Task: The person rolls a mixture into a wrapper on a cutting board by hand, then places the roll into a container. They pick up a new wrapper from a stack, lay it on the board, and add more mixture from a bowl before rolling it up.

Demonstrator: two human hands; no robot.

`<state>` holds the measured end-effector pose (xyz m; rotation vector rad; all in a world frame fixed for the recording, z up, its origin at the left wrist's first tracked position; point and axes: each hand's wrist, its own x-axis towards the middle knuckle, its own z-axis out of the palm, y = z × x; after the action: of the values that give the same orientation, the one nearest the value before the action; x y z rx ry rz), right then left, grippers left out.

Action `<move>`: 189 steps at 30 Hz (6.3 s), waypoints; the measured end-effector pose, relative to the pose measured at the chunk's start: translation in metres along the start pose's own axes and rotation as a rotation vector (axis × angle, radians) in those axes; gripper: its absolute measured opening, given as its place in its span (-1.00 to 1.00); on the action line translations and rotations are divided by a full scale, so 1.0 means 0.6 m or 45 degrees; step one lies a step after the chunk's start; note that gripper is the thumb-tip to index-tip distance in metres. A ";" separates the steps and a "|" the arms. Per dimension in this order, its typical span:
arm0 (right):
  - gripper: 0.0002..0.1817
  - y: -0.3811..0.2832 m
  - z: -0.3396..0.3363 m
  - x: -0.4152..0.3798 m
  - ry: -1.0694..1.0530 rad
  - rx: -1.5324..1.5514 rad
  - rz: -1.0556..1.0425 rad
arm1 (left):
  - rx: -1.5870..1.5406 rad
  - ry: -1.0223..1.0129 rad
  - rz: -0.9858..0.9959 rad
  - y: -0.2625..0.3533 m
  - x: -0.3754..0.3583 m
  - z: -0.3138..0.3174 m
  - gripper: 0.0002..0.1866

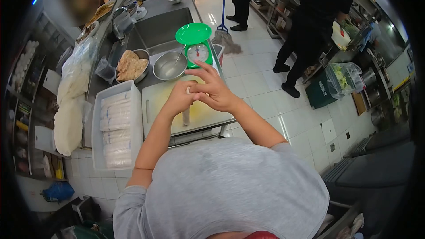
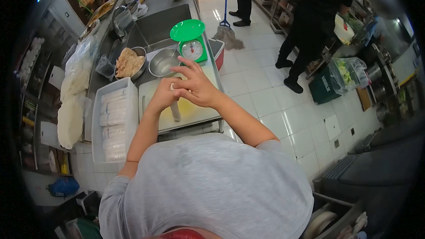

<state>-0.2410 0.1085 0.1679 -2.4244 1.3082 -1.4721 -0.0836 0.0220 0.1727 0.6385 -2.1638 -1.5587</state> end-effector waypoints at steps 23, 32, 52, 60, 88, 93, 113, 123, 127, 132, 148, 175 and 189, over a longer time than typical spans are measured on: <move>-0.41 0.132 0.024 -0.081 0.795 0.585 0.809 | -0.097 0.686 0.064 -0.010 0.007 -0.013 -0.66; -0.18 0.552 -0.217 -0.766 0.605 -0.085 2.733 | -0.284 0.703 0.103 -0.022 -0.009 -0.031 -0.64; -0.16 0.148 -0.035 -0.150 0.150 0.266 0.736 | -0.218 0.528 0.167 -0.008 0.029 0.012 -0.77; -0.52 0.049 0.095 -0.013 0.039 1.013 0.787 | -0.477 0.498 0.182 0.031 0.030 0.001 -0.63; -0.24 0.024 0.222 -0.026 -0.097 0.438 0.325 | -1.126 0.822 0.106 -0.175 0.015 0.000 -0.53; -0.22 0.006 0.164 -0.034 -0.277 0.889 0.567 | -1.384 0.646 0.062 -0.172 0.002 -0.009 -0.58; -0.36 0.034 0.212 -0.127 0.186 0.778 0.875 | -1.218 0.700 0.034 -0.128 0.042 -0.005 -0.65; -0.77 0.122 0.167 -0.229 0.351 0.575 1.438 | 0.091 0.389 -0.299 -0.218 0.213 0.060 -0.50; -0.74 0.143 0.131 -0.256 0.067 -0.218 1.457 | 0.680 0.105 -0.452 -0.273 0.244 0.047 -0.50; -0.67 0.137 0.091 -0.267 0.044 -0.216 1.546 | 0.843 0.142 -0.041 -0.313 0.224 0.031 -0.52; -0.83 0.054 0.034 -0.167 0.537 0.139 1.260 | 0.659 -0.228 0.787 -0.220 0.177 0.097 -0.69; -0.13 0.019 0.069 -0.104 0.284 0.883 0.868 | -0.808 0.308 0.111 0.017 0.071 0.065 -0.74; -0.41 -0.073 -0.003 -0.022 0.286 -0.675 0.243 | -0.148 0.760 0.598 0.013 0.066 0.095 -0.76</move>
<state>-0.2170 0.1463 0.1775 -2.3493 2.1517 -1.5339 -0.1491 0.0451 0.1653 0.4392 -1.6097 -1.0619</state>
